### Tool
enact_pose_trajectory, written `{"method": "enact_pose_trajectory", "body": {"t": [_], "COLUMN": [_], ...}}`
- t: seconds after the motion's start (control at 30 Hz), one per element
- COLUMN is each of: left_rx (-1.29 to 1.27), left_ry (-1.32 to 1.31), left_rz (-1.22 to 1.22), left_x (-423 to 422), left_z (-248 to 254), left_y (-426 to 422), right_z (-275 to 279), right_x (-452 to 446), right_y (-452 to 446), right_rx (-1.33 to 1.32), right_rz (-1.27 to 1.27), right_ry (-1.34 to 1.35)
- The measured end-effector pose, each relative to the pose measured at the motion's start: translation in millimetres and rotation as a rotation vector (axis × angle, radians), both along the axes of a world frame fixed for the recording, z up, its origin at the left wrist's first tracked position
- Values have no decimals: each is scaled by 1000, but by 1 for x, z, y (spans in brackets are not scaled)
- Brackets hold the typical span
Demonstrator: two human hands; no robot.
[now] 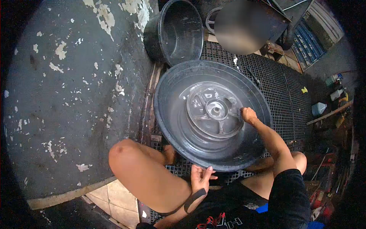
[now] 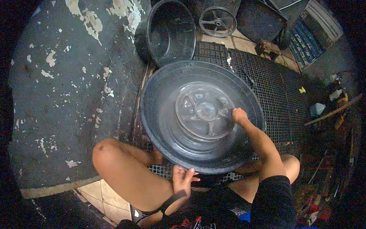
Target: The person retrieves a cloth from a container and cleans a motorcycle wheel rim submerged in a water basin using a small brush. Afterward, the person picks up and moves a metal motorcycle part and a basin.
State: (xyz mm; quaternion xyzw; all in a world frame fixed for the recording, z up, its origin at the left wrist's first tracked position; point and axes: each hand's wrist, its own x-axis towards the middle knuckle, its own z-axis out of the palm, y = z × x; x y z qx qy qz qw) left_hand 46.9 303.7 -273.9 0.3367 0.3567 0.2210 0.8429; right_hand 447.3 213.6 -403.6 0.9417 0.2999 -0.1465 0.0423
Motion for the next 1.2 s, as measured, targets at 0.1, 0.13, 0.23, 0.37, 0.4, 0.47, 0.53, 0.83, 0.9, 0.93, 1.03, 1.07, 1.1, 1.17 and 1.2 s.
{"method": "enact_pose_trajectory", "body": {"t": [0.1, 0.13, 0.23, 0.37, 0.4, 0.47, 0.53, 0.83, 0.9, 0.93, 1.03, 1.07, 1.1, 1.17, 1.2], "left_rx": [80, 94, 121, 97, 80, 46, 20, -28, -8, -22, -13, -17, -18, -16, -12], "left_ry": [4, 4, 8, 16, 14, 14, 15, 31, 33, 24, 42, 37, 30, 22, 23], "left_rz": [-33, -33, -24, 6, 17, 9, 6, 44, 27, 38, 44, 43, 42, 42, 41], "left_x": [3, 3, 3, 2, 1, 0, -1, -5, -6, -6, -6, -7, -8, -7, -7], "left_z": [4, 4, 4, 4, 4, 4, 4, -2, -3, -1, -1, -1, -2, -3, -3], "left_y": [2, 2, 1, 2, 2, 3, 2, 6, 7, 8, 7, 6, 7, 7, 7], "right_z": [7, -4, -7, 14, 17, 35, 32, 23, 20, 22, 28, 31, 33, 37, 52], "right_x": [-5, 2, 15, 25, 26, 18, 25, 29, 22, 16, -6, -13, -16, -24, -36], "right_y": [-2, -8, -19, -29, -29, -23, -11, 99, 120, 128, 147, 149, 151, 149, 149], "right_rx": [48, 95, 237, 385, 405, 520, 498, 406, 436, 424, 412, 426, 442, 317, 261], "right_rz": [28, 34, 51, 1, -44, -107, -118, 145, 251, 275, 374, 426, 477, 594, 616], "right_ry": [50, 52, 76, 152, 181, 206, 169, -67, -97, -104, -112, -103, -96, -140, -135]}}
